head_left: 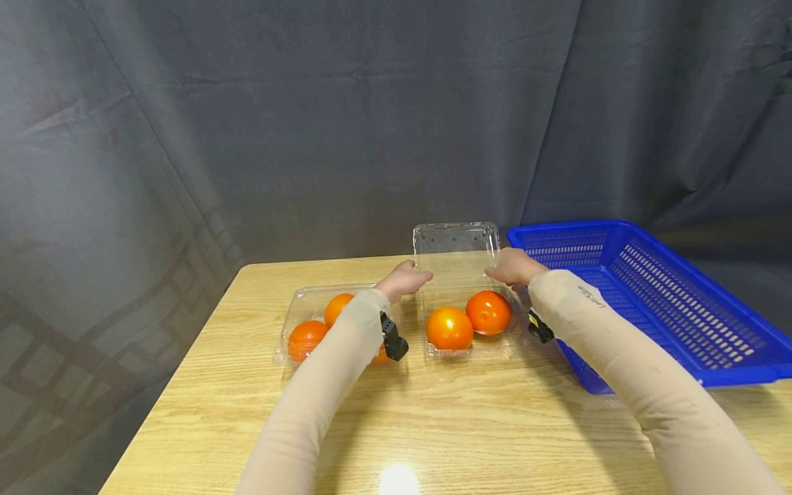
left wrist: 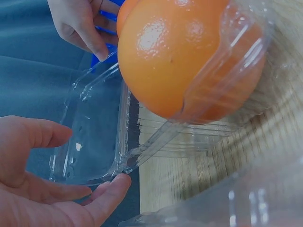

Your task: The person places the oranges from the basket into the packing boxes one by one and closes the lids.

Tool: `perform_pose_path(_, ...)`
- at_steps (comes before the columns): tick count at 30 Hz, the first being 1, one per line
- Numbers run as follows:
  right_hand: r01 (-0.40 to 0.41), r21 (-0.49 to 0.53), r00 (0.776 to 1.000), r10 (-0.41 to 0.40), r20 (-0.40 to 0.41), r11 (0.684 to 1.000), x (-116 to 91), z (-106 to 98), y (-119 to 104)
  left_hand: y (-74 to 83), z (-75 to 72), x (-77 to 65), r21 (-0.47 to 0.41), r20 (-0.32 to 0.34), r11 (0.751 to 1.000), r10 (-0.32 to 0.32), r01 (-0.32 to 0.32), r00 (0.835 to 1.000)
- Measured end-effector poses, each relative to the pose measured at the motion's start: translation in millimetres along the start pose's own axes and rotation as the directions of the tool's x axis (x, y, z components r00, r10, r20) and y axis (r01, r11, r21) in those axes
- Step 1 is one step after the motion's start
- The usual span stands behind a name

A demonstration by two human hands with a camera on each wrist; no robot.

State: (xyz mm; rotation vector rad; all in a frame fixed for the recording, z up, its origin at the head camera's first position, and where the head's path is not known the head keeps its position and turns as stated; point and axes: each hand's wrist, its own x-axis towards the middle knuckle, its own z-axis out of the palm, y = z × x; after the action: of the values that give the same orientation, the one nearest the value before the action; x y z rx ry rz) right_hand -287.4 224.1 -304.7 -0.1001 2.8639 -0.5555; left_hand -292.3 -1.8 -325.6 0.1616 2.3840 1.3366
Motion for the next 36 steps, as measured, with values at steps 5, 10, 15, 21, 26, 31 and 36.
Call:
perform_pose_path(5, -0.009, 0.017, 1.000, 0.009, 0.017, 1.000, -0.4, 0.6, -0.1, -0.9, -1.2, 0.2, -0.003, -0.006, 1.000, -0.002, 0.002, 1.000)
perform_pose_path(10, -0.022, 0.009, 0.999, 0.022, 0.033, 1.000, -0.3, 0.2, -0.2, -1.2, -1.7, 0.5, -0.013, -0.028, 1.000, 0.007, -0.007, 1.000)
perform_pose_path(15, -0.026, 0.009, 0.999, 0.025, 0.033, 1.000, -1.2, 0.0, 0.1, -1.7, -2.1, 1.0, -0.003, -0.047, 1.000, 0.017, -0.017, 0.999)
perform_pose_path(21, -0.024, 0.031, 0.999, 0.023, 0.031, 0.999, -1.7, -0.6, 0.1, -1.8, -1.3, 0.6, 0.013, -0.069, 0.999, 0.031, -0.030, 0.997)
perform_pose_path(26, -0.038, 0.058, 0.999, 0.037, 0.030, 0.998, -1.6, -0.7, -0.1, -1.8, -0.9, 0.6, 0.016, -0.087, 0.998, 0.054, -0.053, 0.995)
perform_pose_path(31, -0.048, 0.069, 0.999, 0.046, 0.027, 0.996, -1.5, -1.3, -1.1, -2.0, -1.3, 1.0, 0.024, -0.095, 0.998, 0.060, -0.058, 0.994)
perform_pose_path(36, -0.037, 0.063, 0.999, 0.038, -0.011, 0.997, 0.2, -4.1, -0.9, -2.5, -1.2, 1.3, 0.027, -0.097, 0.998, 0.062, -0.059, 0.993)
